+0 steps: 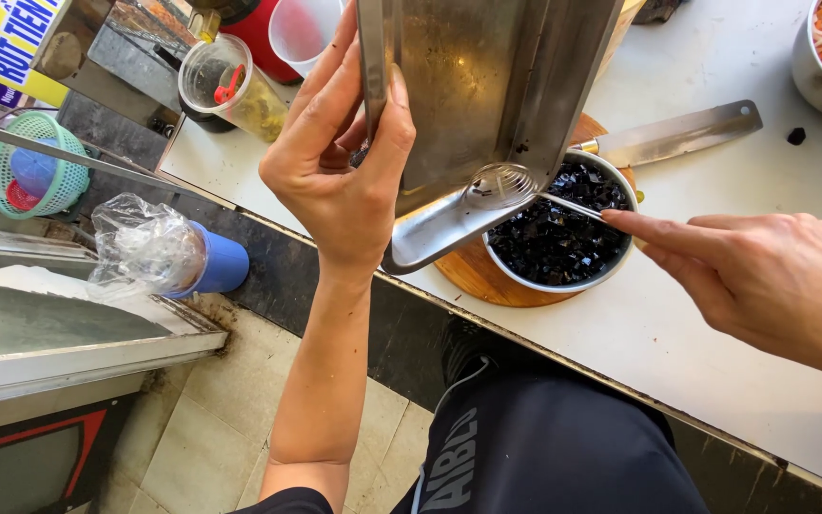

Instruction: Transferring grass jelly from a metal tray to a bowl using a skimmer and then washing the metal tray in a sink.

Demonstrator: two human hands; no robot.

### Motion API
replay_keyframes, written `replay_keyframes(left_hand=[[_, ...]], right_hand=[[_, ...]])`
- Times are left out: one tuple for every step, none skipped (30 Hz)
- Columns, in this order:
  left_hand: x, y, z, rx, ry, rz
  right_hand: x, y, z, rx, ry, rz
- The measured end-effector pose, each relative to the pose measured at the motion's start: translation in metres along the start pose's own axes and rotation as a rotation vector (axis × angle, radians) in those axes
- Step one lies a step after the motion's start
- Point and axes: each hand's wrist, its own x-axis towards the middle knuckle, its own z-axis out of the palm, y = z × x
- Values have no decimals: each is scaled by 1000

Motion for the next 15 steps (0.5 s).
replay_keyframes(left_hand=[[1, 0, 0, 2, 3, 0], [2, 1, 0, 9, 13, -8], [3, 2, 0, 15, 22, -16], [1, -1, -2, 18, 24, -17], [-1, -4, -4, 7, 19, -8], [-3, -8, -4, -4, 14, 2], [-2, -7, -4, -8, 13, 2], [-2, -6, -3, -9, 10, 3], [-2, -4, -3, -9, 10, 3], [-1, -5, -3, -10, 10, 4], [-1, -5, -4, 1, 10, 14], [-2, -5, -5, 11, 10, 24], [-1, -2, -3, 13, 10, 24], [1, 2, -2, 19, 18, 5], [2, 4, 2, 19, 25, -12]], right_hand=[[-1, 7, 5, -1, 0, -3], [-2, 13, 10, -98, -11, 7], [-3, 20, 15, -199, -22, 17], [-3, 19, 15, -198, -23, 14], [-4, 19, 14, -68, 45, 13], [-5, 20, 13, 62, 112, 13], [-4, 14, 8, 61, 113, 16], [-3, 9, 2, 70, 87, -8], [0, 3, -4, 77, 59, -34], [-1, 6, -1, 76, 59, -33], [-1, 9, 2, -2, -13, -7], [-1, 11, 5, -80, -86, 19], [-2, 16, 11, -80, -86, 18], [-3, 21, 16, -43, 53, -21], [-6, 28, 21, -11, 193, -52]])
